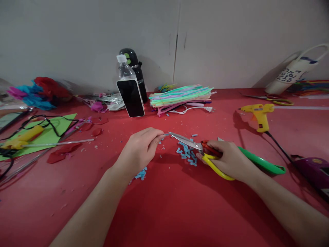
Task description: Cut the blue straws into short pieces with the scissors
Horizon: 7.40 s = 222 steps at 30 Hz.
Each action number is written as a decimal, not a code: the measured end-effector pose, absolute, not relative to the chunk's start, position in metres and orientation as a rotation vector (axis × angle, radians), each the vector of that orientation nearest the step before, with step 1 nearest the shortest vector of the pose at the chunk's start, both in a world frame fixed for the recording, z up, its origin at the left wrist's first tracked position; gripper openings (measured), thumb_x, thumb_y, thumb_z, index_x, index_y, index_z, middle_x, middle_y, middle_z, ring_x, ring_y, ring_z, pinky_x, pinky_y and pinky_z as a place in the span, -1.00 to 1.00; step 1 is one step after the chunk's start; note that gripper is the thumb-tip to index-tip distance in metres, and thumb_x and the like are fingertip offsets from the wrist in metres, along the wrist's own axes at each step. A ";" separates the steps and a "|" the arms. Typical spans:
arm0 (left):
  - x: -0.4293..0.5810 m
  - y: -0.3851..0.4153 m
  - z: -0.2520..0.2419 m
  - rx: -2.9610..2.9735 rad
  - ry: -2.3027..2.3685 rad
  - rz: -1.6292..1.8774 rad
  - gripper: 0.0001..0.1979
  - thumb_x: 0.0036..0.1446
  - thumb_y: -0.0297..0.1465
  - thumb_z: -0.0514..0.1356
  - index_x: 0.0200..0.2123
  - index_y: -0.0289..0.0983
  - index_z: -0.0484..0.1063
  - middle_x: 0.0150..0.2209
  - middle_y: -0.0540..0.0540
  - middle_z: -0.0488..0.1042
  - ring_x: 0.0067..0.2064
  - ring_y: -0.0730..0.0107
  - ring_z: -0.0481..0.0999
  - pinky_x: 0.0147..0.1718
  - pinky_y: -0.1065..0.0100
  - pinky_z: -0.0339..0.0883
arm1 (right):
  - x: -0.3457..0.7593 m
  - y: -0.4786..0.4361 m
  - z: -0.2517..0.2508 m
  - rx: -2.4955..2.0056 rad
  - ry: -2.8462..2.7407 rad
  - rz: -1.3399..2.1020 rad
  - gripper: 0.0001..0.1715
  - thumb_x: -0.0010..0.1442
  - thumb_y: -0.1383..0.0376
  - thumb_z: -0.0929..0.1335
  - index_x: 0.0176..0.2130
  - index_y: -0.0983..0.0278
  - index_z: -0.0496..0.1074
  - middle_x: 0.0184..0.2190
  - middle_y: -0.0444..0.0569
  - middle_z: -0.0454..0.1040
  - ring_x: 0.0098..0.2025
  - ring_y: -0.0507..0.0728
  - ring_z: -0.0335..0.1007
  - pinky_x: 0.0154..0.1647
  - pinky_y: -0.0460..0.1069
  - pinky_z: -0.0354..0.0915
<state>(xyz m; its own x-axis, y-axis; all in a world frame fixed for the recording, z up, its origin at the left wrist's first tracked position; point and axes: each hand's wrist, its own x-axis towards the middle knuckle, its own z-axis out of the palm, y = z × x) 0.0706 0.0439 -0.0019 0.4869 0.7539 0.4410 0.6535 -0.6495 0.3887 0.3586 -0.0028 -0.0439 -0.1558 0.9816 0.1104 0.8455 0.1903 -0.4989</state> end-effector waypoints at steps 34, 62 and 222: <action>0.072 0.044 -0.003 2.513 1.238 0.849 -0.78 0.40 -0.34 0.02 -0.25 -0.26 0.41 -0.39 -0.03 0.46 -0.38 0.41 0.42 -0.35 0.39 0.24 | 0.361 -0.002 -0.046 -1.714 -2.096 0.420 -0.61 0.10 0.14 0.38 -0.53 0.21 0.11 -0.61 -0.23 0.07 -0.50 0.01 -0.09 -0.50 -0.06 -0.02; 0.073 0.043 0.000 2.479 1.267 0.819 -0.75 0.40 -0.33 0.01 -0.29 -0.26 0.39 -0.41 -0.02 0.45 -0.39 0.40 0.41 -0.38 0.39 0.21 | 0.360 -0.002 -0.045 -1.723 -2.102 0.426 -0.67 0.11 0.15 0.36 -0.52 0.21 0.16 -0.61 -0.21 0.13 -0.50 0.03 -0.04 -0.48 -0.06 -0.02; 0.081 0.036 0.001 2.268 1.341 0.764 -0.66 0.45 -0.20 -0.10 -0.37 -0.22 0.19 -0.52 0.07 0.25 -0.50 0.46 0.22 -0.49 0.38 0.08 | 0.361 -0.001 -0.048 -1.744 -2.070 0.479 -0.71 0.06 0.22 0.37 -0.52 0.22 0.17 -0.60 -0.21 0.08 -0.49 0.02 -0.08 -0.49 -0.06 -0.07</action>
<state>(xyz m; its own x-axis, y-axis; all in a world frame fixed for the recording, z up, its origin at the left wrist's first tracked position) 0.0809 0.0357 0.0011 0.3919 0.8845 0.2533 0.6685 -0.4629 0.5821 0.3610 -0.0014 -0.0479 -0.1491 0.9859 0.0756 0.8526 0.1669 -0.4952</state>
